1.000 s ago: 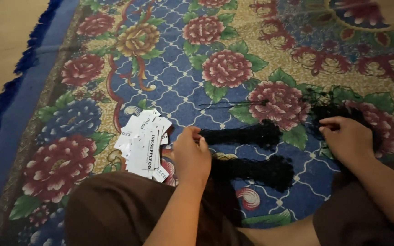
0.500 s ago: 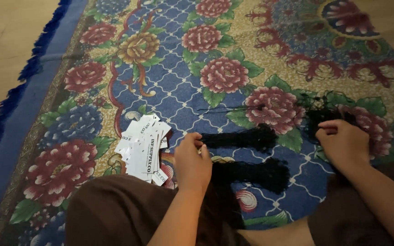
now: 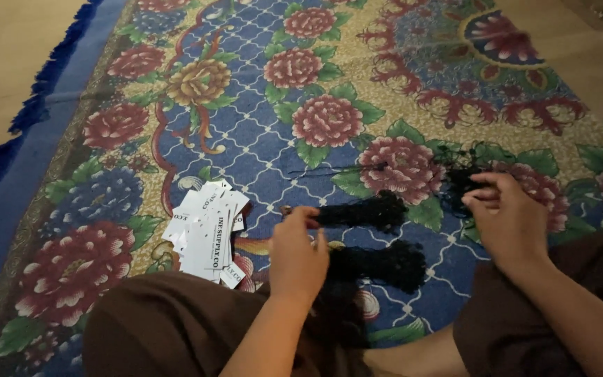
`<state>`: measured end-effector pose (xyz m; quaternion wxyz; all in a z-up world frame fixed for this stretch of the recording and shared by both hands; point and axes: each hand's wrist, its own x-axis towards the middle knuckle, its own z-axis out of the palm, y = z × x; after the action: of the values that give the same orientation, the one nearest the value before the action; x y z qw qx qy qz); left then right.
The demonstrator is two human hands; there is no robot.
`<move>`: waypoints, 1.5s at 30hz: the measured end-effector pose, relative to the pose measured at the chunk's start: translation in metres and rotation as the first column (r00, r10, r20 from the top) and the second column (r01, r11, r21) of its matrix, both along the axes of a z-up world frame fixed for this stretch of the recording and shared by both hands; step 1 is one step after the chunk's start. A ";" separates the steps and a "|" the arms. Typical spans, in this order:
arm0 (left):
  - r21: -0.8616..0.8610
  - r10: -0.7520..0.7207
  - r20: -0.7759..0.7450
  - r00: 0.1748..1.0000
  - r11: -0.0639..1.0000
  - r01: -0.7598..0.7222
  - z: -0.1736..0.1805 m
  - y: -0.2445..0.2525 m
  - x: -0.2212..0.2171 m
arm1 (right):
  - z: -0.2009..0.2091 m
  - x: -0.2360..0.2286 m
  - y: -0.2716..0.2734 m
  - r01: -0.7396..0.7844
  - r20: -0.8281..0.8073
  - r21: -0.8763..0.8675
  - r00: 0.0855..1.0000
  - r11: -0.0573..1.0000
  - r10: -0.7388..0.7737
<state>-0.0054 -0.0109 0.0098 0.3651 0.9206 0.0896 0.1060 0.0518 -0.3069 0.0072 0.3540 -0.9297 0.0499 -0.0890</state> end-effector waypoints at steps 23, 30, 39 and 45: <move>-0.243 -0.360 -0.122 0.925 0.914 0.324 0.005 -0.090 0.009 | 0.020 -0.020 0.025 -0.216 0.131 0.054 0.969 0.975 0.208; -0.476 -0.454 -0.312 0.835 0.835 0.276 0.039 -0.102 0.021 | 0.021 -0.029 0.056 -0.216 0.057 0.150 0.976 0.965 0.210; -0.692 -0.455 -0.331 0.827 0.713 0.115 -0.005 -0.113 0.029 | 0.038 -0.039 0.047 -0.054 -0.107 0.338 0.990 0.940 0.095; -0.861 -0.482 -0.254 0.838 0.508 0.031 0.014 -0.112 0.017 | 0.028 -0.032 0.021 -0.016 -0.214 0.606 0.960 0.795 0.183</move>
<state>0.0119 -0.1227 0.0234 0.7338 0.6353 0.0705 -0.2301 0.0198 -0.2861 0.0352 0.6235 -0.7750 0.0724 0.0737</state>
